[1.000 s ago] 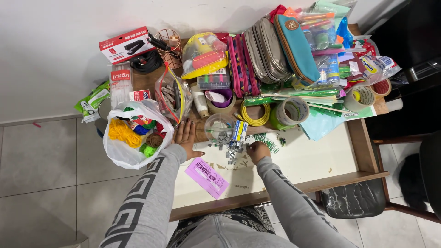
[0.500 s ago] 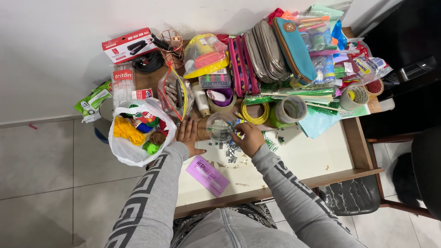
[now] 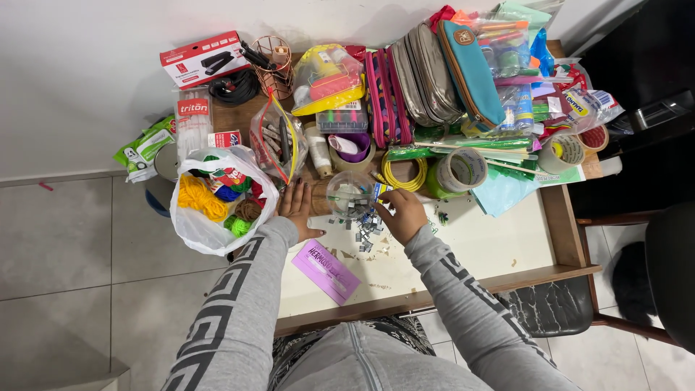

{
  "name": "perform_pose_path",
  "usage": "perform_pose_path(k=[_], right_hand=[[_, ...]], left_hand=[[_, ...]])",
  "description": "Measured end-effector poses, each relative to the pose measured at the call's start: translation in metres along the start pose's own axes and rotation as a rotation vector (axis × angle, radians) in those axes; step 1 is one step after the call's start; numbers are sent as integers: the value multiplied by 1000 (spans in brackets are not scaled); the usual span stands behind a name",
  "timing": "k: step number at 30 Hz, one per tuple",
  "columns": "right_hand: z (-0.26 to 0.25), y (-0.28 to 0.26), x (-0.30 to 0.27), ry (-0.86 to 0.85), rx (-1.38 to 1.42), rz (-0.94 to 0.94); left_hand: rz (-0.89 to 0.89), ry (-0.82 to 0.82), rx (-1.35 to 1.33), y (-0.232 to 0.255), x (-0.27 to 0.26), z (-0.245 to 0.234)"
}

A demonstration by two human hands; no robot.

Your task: The person pours small metal clips from a plastic container onto a cluttered desk and then sorts them by hand into separate piles. The person repeatedly picks up clips and places them into different groups on the desk surface.

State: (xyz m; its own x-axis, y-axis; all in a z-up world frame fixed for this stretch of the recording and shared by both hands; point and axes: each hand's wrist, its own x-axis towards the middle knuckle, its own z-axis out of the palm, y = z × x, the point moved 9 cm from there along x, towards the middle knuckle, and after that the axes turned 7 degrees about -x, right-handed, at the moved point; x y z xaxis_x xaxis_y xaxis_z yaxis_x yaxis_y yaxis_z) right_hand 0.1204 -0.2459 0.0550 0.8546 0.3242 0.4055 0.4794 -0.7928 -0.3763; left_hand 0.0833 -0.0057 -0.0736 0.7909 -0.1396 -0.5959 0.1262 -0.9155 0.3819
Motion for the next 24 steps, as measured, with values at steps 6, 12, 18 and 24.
perform_pose_path(k=[6,12,18,24], right_hand=[[-7,4,-42,86,-30,-37],[79,55,-95,-217,26,108],[126,94,-96,-527,-54,473],[171,128,-102,-603,-168,406]], left_hand=[[16,23,16,0,1,0],[-4,-7,-40,2,-3,-3],[-22,-35,-44,6,-9,-7],[-4,-23,-22,4,-4,-5]])
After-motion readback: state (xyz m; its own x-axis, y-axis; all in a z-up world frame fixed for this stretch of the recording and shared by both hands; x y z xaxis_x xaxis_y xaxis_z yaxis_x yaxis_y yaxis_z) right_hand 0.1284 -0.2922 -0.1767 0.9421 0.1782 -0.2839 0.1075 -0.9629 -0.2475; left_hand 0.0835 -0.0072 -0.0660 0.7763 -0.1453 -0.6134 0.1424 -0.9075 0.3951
